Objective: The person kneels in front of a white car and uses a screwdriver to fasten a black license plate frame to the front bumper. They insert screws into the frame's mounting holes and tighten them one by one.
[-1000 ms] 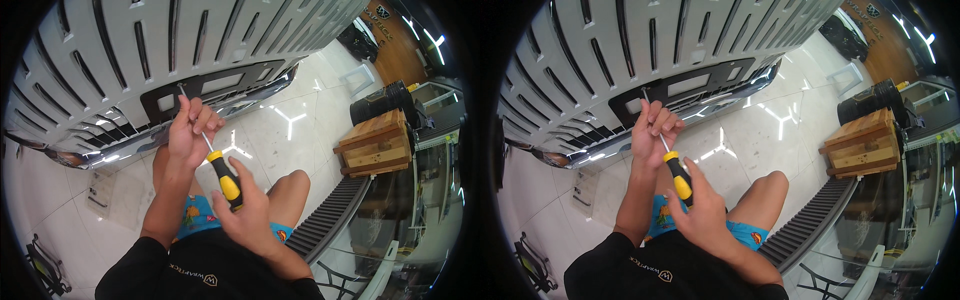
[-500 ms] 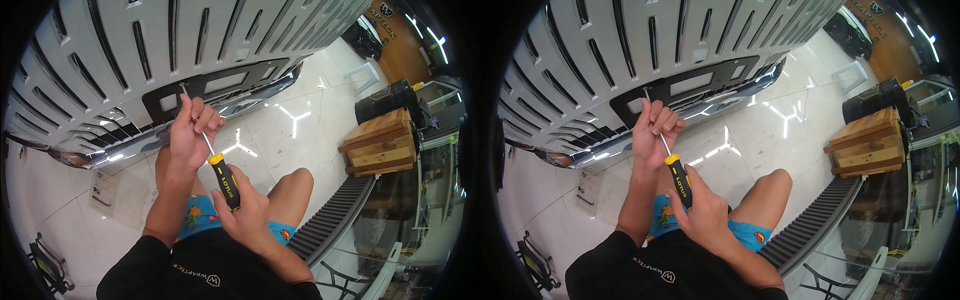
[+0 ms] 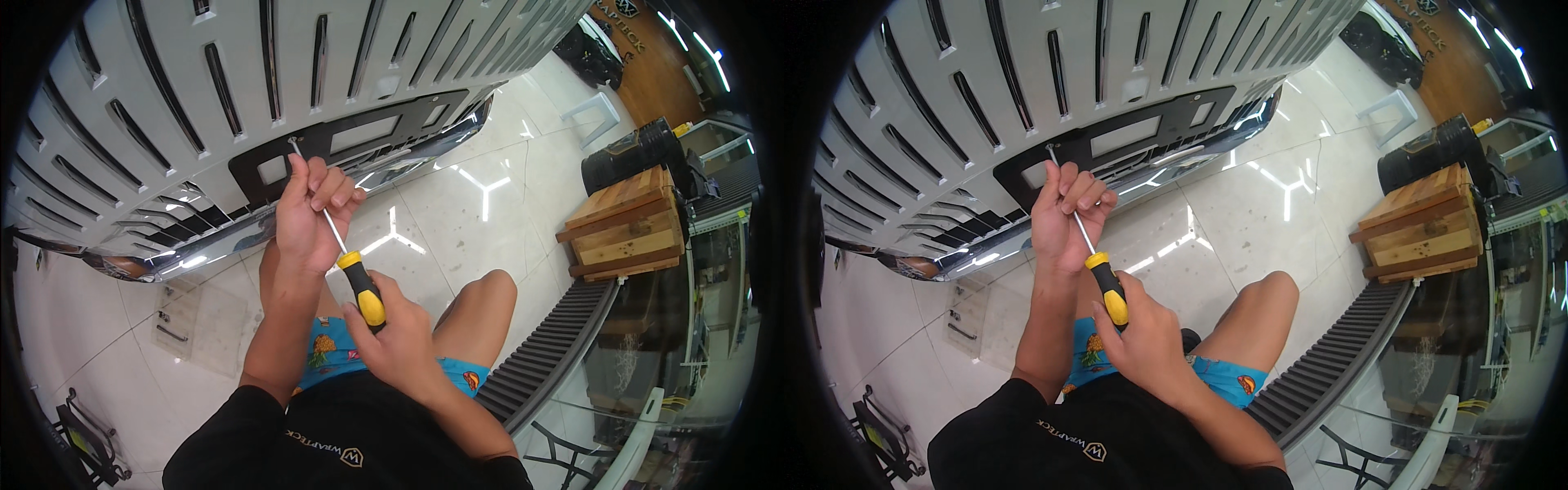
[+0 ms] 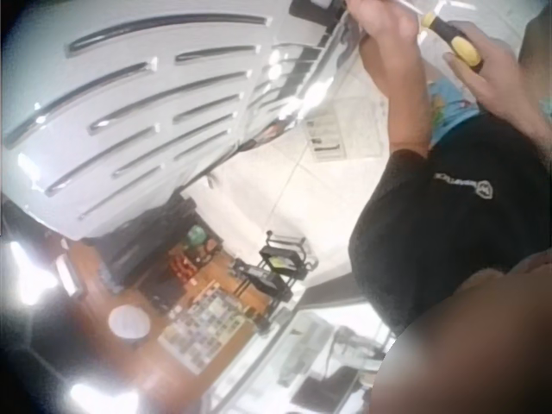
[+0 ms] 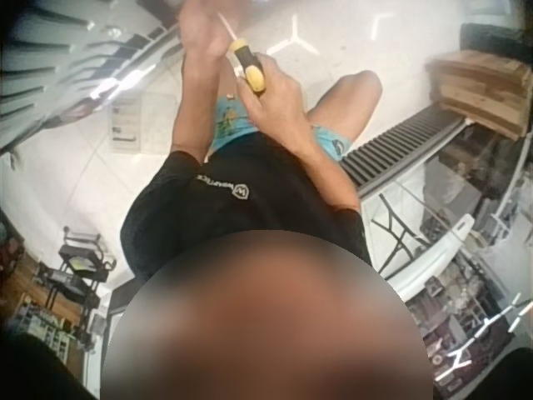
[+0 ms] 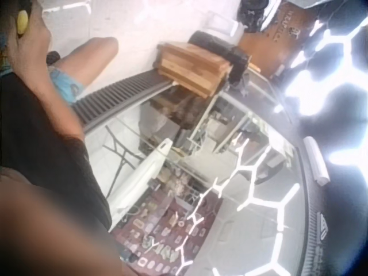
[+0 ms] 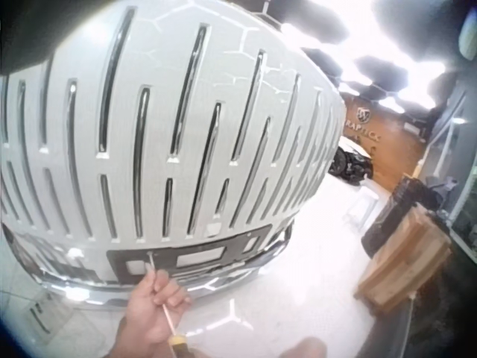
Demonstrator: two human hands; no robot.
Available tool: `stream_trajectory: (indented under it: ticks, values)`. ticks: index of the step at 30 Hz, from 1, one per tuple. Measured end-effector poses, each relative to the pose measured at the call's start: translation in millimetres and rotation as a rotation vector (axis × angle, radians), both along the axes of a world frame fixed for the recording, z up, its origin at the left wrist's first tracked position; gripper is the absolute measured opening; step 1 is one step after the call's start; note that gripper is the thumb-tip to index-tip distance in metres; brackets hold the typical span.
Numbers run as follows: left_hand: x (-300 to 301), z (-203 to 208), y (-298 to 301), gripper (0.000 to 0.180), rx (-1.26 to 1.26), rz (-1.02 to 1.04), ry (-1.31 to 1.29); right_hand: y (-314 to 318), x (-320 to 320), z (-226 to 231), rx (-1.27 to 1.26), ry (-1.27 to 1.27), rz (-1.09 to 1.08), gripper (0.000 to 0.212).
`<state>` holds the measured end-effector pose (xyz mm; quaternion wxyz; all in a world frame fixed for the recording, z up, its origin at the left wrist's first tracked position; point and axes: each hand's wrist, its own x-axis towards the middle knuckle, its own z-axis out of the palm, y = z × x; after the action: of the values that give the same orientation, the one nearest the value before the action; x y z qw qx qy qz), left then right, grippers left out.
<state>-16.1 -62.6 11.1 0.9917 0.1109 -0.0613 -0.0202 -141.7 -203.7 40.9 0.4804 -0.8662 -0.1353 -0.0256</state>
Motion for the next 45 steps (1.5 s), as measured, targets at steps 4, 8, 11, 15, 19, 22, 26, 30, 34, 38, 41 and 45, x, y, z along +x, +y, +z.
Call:
stream_trajectory:
  ticks: [4, 8, 11, 15, 19, 22, 26, 30, 34, 38, 41, 45]
  values:
    - [0.1, -1.0, 3.0, 0.048, -0.025, -0.004, -0.021, -9.8, -0.2, -3.1, 1.225, 1.118, 0.161, 0.036]
    - [0.7, 0.2, 2.3, 0.047, -0.041, -0.015, -0.012, -11.1, 0.0, 4.5, 1.153, 1.032, 0.136, 0.036]
    - [2.2, -0.5, 1.2, 0.048, -0.06, -0.007, -0.017, 3.4, -3.7, 13.0, 0.302, 0.328, -0.036, 0.035]
    - [4.8, -1.2, 2.4, 0.05, -0.121, -0.041, -0.083, 10.7, -0.9, 20.8, 0.464, 0.448, -0.001, 0.035]
    - [-11.5, -6.3, 1.4, 0.051, -0.05, -0.156, -0.146, 0.4, 3.8, 12.1, 1.355, 1.112, 0.177, 0.043]
    - [-40.9, -18.0, -11.6, 0.066, 0.182, -0.274, -0.237, -0.4, 2.2, -0.9, 1.495, 1.162, 0.198, 0.044]
    - [-51.3, -38.9, -45.1, 0.065, -0.184, -0.523, -0.684, 6.0, -4.9, -8.8, 1.5, 1.114, 0.271, 0.045]
    - [-29.1, -50.2, -82.8, 0.052, -0.685, -0.485, -1.068, 6.5, -8.0, -4.8, 1.587, 1.152, 0.322, 0.046]
    - [-45.3, -53.4, -65.7, 0.049, -0.561, -0.484, -0.858, 6.8, -9.8, -6.0, 1.608, 1.168, 0.263, 0.045]
    - [-61.2, -40.2, -17.3, 0.051, -0.137, -0.613, -0.473, 10.7, -8.9, -16.0, 1.945, 1.347, 0.38, 0.039]
    - [-73.5, -18.4, 5.5, 0.049, 0.139, -0.662, -0.189, 14.9, -6.9, -20.5, 2.089, 1.366, 0.504, 0.034]
    - [-75.3, 6.9, 20.0, 0.05, 0.33, -0.736, 0.121, 23.1, -1.3, -20.0, 2.104, 1.373, 0.699, 0.035]
